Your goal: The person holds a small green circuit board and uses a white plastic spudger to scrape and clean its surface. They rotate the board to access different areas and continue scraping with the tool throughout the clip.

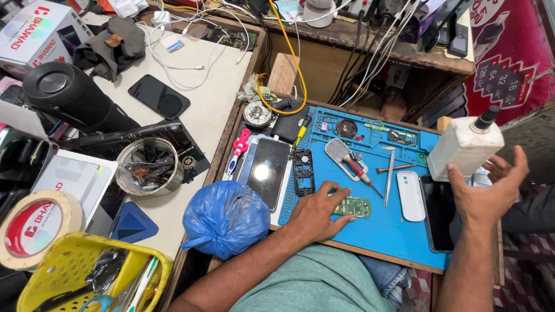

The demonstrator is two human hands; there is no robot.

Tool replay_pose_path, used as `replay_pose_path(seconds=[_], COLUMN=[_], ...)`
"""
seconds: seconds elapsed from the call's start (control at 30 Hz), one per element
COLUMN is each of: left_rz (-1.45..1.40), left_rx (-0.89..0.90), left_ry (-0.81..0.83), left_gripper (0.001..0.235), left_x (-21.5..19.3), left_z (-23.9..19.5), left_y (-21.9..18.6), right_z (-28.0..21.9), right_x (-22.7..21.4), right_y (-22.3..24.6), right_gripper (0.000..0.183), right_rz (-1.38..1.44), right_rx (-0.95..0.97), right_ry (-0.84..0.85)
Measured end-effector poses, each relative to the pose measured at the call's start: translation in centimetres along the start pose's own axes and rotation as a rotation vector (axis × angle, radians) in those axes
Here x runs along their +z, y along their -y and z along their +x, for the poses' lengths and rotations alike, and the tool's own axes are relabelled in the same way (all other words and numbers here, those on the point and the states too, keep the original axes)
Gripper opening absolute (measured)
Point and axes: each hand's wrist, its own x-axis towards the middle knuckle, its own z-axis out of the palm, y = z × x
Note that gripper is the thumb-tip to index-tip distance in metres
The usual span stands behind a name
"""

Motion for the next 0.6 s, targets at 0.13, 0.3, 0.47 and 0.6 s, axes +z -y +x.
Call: replay_pose_path(seconds=[0.13,0.3,0.47,0.6], left_rz=[0.001,-0.006,-0.031,-0.046], left_rx=[-0.006,-0.004,-0.012,-0.008], left_ry=[-0.003,-0.016,-0.002,-0.009], left_gripper=[0.055,0.052,0.051,0.050], left_x=[0.0,-0.1,-0.4,-0.6], left_z=[0.1,0.0,0.4,0.1], left_y=[0.0,-0.1,-0.2,-0.3], right_z=[1.3,1.9,0.3,-0.5], right_x=[0.8,1.4,1.8,1.9], right_y=[3.3,4.5,0.7,-2.3], right_gripper=[0.077,0.070,0.076,0.081], right_rz=[-0.173,-0.294,0.119,0.297], right_rx=[-0.060,-0.013,0.055,0.077], right_ry=[0.050,0.074,0.012,-0.029])
